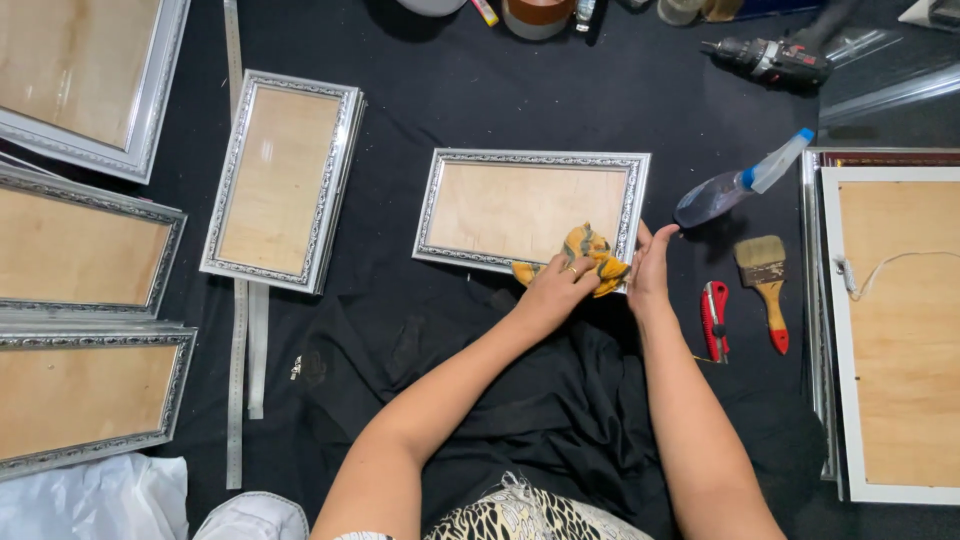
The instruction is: Wiping and cleaning a silver picture frame using a cloth and cleaning spray.
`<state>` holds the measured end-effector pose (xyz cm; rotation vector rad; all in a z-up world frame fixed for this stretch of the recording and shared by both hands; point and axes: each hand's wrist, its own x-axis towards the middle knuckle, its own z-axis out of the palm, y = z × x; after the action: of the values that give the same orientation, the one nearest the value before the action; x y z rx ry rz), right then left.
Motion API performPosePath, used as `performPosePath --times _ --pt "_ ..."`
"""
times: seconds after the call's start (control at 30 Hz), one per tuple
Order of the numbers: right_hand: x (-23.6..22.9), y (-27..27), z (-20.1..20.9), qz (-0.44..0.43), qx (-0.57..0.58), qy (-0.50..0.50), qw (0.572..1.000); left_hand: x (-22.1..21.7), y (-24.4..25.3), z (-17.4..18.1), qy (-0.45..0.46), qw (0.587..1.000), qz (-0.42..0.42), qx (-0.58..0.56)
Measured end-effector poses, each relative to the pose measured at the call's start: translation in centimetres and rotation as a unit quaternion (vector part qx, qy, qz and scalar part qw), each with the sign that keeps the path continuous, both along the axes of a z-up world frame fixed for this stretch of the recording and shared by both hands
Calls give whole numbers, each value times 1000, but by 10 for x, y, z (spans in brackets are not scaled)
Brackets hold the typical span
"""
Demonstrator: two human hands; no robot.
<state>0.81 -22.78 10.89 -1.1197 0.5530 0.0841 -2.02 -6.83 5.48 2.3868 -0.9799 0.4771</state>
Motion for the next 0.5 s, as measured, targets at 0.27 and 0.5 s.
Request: performPosePath --times 0.27,0.5 --pt "1 -8 -10 5 0 19 1000 25 66 6 127 987 4 96" --pt "1 -12 -18 11 -16 38 999 43 126 0 188 971 37 143"
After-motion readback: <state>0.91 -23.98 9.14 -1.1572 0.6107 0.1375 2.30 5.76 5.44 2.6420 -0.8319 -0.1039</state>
